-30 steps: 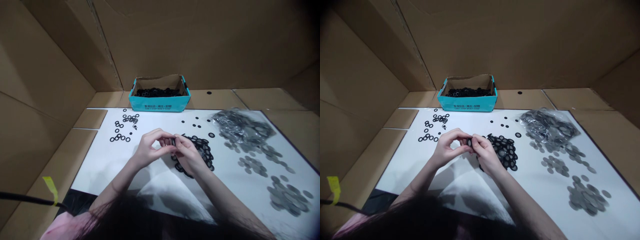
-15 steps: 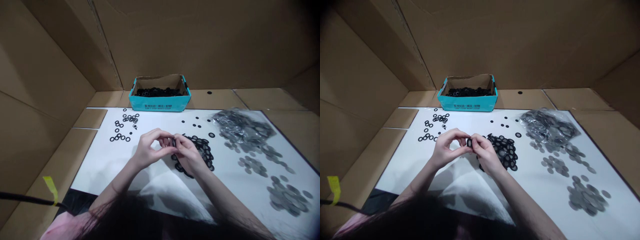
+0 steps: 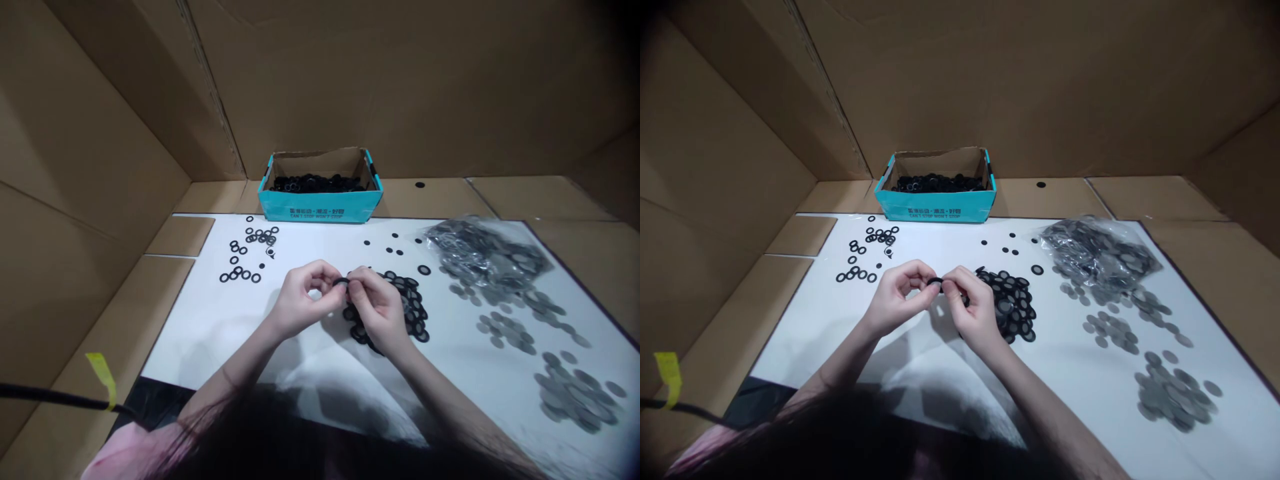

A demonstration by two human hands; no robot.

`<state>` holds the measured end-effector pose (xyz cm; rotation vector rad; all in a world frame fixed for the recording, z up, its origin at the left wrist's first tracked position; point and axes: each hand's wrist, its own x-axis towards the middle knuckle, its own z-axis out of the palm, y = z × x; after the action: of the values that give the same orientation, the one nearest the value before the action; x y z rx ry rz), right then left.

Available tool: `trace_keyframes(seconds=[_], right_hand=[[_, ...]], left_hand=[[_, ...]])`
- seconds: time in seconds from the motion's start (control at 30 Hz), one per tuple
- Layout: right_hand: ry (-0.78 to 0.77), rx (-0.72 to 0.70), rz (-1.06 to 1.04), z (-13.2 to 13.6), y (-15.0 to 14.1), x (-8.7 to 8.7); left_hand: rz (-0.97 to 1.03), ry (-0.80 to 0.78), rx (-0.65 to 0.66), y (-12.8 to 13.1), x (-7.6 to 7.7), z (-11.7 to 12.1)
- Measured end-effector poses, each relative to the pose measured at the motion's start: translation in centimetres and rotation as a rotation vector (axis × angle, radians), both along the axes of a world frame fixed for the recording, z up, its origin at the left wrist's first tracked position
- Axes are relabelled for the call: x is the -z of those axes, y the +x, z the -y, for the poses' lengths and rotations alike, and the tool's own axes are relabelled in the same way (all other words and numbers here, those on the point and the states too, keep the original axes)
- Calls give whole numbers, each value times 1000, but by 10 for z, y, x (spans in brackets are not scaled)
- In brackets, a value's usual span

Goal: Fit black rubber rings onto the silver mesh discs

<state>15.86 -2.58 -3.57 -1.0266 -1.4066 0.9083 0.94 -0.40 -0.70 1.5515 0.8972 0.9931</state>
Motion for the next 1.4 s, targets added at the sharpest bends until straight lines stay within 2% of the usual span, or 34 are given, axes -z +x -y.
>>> trace_keyframes(seconds=[0.23,0.4,0.67,0.87,1.17,1.4], right_hand=[[-128,-89,-163,-4,0,10],[-246,-184,-308,-4,-5,5],[-358,-224,-395,-3,-7,3],[-336,-186,-341,-4,-4,7],[-208,-139,-137,-3,11,-7],[-142,-145,-78,-1,13,-1]], left_hand=[[47,21,35,-5,1,-3],[61,133,96,-8,-1,-7],[54,259,65,-6,0,-6],[23,313,29,-6,3,-4],[-118,560,-7,-10,3,-8],[-158,693,-7,-13,5,-9]])
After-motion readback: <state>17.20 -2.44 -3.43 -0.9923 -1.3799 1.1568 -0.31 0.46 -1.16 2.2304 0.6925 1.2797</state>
